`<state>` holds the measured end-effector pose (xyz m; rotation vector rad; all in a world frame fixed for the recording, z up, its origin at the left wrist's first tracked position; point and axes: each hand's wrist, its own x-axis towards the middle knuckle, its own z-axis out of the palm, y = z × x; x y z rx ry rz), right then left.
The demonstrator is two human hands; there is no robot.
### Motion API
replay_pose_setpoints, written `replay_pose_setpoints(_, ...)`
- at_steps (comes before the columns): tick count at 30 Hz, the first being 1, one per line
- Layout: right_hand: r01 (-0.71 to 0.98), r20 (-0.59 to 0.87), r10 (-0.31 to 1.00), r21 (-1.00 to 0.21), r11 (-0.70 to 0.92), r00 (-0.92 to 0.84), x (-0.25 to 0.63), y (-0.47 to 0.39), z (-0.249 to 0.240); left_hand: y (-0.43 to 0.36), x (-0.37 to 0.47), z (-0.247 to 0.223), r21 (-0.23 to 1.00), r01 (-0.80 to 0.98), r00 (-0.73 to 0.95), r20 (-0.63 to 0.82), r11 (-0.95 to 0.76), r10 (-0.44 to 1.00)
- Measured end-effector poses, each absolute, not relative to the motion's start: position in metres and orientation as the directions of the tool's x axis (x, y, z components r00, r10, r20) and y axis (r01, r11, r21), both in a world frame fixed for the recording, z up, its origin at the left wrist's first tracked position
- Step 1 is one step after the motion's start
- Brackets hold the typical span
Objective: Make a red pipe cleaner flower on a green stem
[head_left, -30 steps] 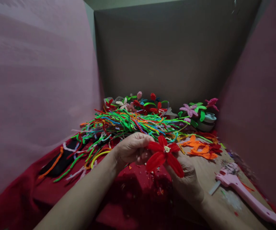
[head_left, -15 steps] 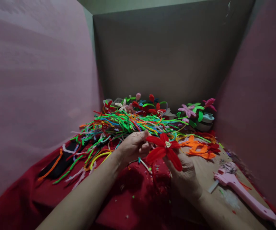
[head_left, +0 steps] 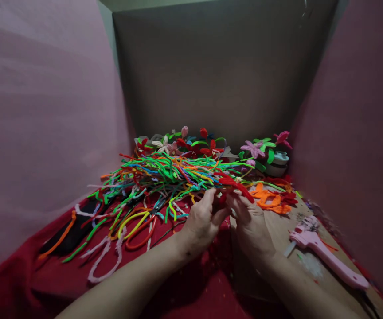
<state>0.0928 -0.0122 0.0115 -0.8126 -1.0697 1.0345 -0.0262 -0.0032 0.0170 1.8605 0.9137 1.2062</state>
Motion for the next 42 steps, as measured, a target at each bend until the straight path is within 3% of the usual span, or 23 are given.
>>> replay_pose_setpoints(5, -0.266, 0.264, 0.953, -0.918, 0.295, 0.147, 0.090, -0.013, 0.007, -0.001, -0.026, 0.008, 0.661, 0.478, 0.287, 0.505, -0.579, 0.814)
replay_pose_setpoints(9, -0.264, 0.238, 0.957, -0.924, 0.275, 0.165, 0.089, -0.013, -0.001, 0.004, -0.030, 0.006, 0.583, 0.504, 0.317, 0.562, -0.637, 0.764)
replay_pose_setpoints(12, -0.234, 0.264, 0.948, -0.925, 0.301, 0.176, 0.088, -0.011, -0.008, 0.005, -0.031, 0.006, 0.596, 0.476, 0.331, 0.560, -0.646, 0.760)
replay_pose_setpoints(20, -0.315, 0.296, 0.951, -0.897, 0.309, 0.091, 0.087, -0.008, -0.003, 0.000, -0.024, 0.012, 0.882, 0.204, 0.216, 0.382, -0.424, 0.899)
replay_pose_setpoints(25, -0.344, 0.302, 0.952, -0.891, 0.296, 0.036, 0.088, -0.005, -0.004, -0.001, -0.021, 0.014, 0.966, 0.020, 0.213, 0.246, -0.256, 0.946)
replay_pose_setpoints(34, -0.342, 0.272, 0.962, -0.901, 0.268, 0.038, 0.094, -0.003, -0.006, -0.002, -0.023, 0.022, 0.980, -0.194, 0.298, 0.020, 0.040, 0.954)
replay_pose_setpoints(42, -0.421, 0.259, 0.966, -0.878, 0.227, -0.020, 0.094, 0.004, -0.009, 0.000, -0.026, 0.019, 0.838, -0.451, 0.528, -0.025, 0.305, 0.849)
